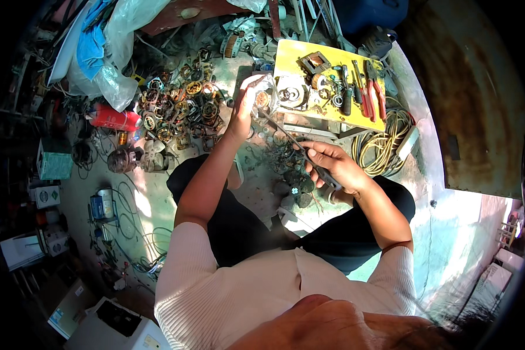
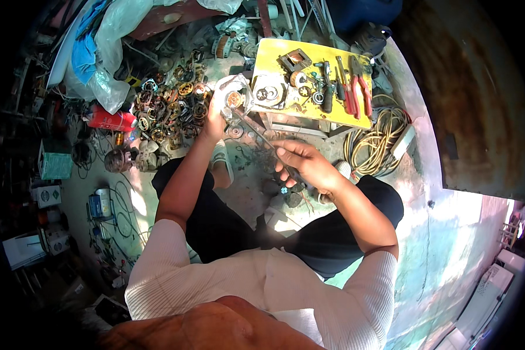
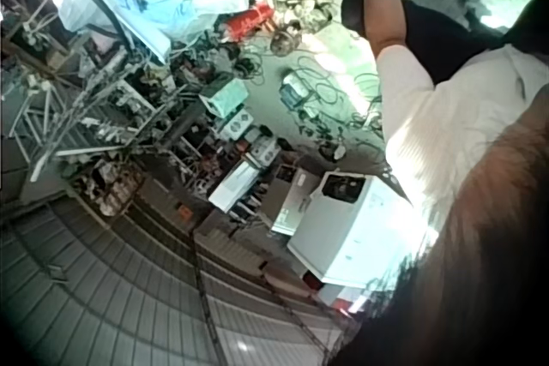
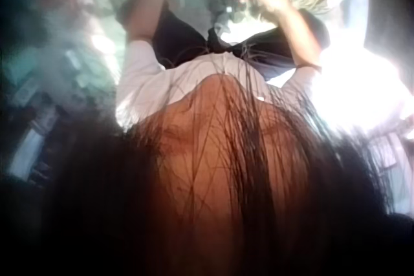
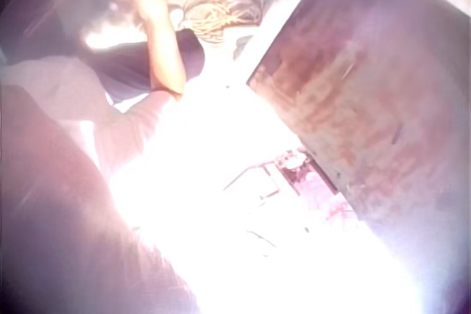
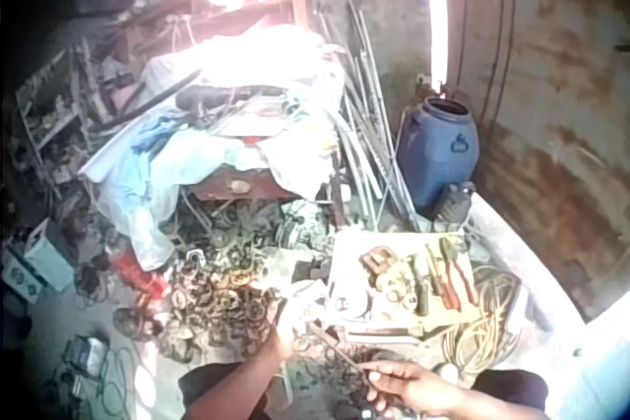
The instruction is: The person uses pliers and a screwdriver to disassemble small electronic and mechanical components of an appliance, removing wires and screws.
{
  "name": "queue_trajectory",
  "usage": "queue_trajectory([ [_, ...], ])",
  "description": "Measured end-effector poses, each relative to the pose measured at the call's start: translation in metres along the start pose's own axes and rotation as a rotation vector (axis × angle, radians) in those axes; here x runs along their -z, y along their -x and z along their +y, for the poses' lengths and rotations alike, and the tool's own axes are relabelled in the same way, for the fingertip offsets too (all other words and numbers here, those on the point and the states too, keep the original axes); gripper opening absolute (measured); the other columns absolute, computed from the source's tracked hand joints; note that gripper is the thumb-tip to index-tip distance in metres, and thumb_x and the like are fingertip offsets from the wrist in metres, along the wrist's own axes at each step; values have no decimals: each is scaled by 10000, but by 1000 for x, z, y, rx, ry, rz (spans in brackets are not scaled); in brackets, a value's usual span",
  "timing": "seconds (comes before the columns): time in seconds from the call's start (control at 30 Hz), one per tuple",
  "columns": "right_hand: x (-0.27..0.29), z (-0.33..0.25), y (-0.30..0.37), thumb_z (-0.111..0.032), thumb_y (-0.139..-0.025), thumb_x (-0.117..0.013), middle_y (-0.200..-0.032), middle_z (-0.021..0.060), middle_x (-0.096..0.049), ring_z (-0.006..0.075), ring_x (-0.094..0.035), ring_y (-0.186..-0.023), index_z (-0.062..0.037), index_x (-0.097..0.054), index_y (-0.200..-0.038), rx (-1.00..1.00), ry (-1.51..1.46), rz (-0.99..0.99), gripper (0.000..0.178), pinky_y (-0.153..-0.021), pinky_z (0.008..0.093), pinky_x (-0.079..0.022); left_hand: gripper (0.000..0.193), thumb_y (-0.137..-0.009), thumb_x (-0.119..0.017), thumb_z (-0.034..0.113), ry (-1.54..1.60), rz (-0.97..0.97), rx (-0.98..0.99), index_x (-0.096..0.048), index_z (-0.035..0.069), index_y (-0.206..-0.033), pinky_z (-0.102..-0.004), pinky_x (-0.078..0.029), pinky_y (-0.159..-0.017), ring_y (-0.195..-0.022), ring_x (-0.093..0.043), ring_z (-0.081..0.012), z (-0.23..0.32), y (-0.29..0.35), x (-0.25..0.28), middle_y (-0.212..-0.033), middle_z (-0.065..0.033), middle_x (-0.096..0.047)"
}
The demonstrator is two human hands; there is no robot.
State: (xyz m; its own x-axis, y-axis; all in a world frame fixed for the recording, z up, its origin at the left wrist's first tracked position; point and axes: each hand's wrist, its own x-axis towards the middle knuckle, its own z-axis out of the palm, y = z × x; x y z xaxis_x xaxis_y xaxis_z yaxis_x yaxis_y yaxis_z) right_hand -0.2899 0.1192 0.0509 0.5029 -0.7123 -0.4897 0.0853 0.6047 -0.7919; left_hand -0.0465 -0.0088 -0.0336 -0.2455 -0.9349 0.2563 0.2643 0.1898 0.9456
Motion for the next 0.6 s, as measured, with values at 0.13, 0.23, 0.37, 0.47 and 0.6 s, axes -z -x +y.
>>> queue_trajectory([
  [0.13, 2, -3, 0, -266, -1018, -517, -873, 25, -591, 97, -594, -708, -82, -538, -1354, -60, -113, -2, 383, -579, 234, -514, 486, -1043, -324, 369, -67, -9, -60, -451, 15, -1349, -348, -354, -1060, -1221, -496, -203, 1, 1, -3, -1302, -116, -533],
  [0.23, 2, -5, 0, -281, -1014, -518, -875, 21, -590, 92, -588, -700, -93, -547, -1349, -42, -90, -40, 386, -575, 226, -510, 492, -1043, -320, 367, 42, 28, -30, -447, 10, -1356, -349, -338, -1075, -1240, -483, -205, -5, 2, 4, -1314, -118, -525],
  [0.37, 0, -7, 2, -287, -1018, -507, -846, 8, -579, 77, -562, -667, -89, -551, -1348, -7, -55, -30, 388, -552, 209, -484, 529, -1033, -330, 394, -31, 59, -75, -427, 5, -1377, -352, -336, -1082, -1258, -475, -214, -6, 0, 9, -1344, -125, -505],
  [0.47, -8, -11, 1, -279, -1024, -495, -799, -10, -566, 53, -521, -614, -73, -553, -1348, -15, -94, 12, 389, -513, 184, -439, 544, -1028, -337, 415, 10, -2, -59, -426, 6, -1376, -358, -341, -1078, -1255, -477, -216, -8, 3, 8, -1350, -127, -498],
  [0.6, -6, -13, 1, -282, -1026, -494, -797, -7, -567, 55, -517, -607, -70, -552, -1344, -54, -163, 18, 387, -505, 180, -430, 624, -997, -391, 503, -84, 2, -100, -421, 3, -1370, -359, -341, -1072, -1227, -485, -216, 5, 6, -5, -1307, -132, -515],
])
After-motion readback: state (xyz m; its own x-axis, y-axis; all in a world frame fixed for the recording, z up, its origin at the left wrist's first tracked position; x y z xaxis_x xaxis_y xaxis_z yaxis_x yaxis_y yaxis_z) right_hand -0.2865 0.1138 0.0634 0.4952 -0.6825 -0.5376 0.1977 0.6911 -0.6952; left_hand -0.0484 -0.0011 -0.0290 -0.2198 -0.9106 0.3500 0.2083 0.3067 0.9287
